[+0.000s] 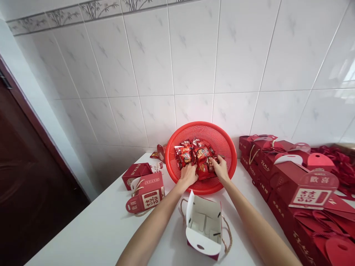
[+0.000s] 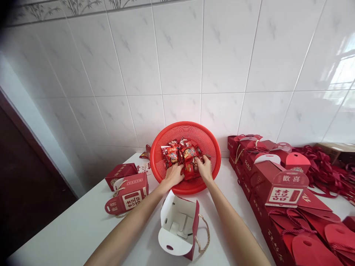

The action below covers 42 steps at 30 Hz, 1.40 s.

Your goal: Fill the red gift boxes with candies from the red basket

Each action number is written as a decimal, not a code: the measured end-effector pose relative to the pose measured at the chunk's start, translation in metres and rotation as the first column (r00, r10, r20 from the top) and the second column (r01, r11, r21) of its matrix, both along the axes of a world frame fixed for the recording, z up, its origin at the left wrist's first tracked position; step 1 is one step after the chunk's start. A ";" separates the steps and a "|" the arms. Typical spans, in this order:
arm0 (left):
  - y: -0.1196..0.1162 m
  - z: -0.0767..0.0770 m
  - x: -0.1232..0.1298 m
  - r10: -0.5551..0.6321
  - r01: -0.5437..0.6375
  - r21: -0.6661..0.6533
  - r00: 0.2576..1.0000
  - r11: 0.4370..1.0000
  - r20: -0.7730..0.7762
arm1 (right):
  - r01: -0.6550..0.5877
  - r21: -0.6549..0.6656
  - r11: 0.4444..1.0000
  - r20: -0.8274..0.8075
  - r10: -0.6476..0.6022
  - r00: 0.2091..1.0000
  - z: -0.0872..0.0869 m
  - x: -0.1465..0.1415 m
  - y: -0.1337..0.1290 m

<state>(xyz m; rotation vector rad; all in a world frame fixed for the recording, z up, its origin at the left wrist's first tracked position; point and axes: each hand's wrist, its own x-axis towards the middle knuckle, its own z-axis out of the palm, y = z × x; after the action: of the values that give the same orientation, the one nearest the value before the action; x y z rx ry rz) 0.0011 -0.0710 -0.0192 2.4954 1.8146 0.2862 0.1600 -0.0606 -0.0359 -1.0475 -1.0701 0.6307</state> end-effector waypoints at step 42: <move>0.024 0.010 -0.013 0.045 -0.149 0.131 0.812 0.980 0.582 | -0.377 -0.066 0.924 -0.546 0.283 0.788 0.022 0.000 0.007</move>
<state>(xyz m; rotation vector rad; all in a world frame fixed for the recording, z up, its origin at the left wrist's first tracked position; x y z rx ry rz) -0.0121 -0.0473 -0.0087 2.0621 1.6963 1.1142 0.1600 -0.0540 -0.0141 -0.7579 -0.7153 1.2423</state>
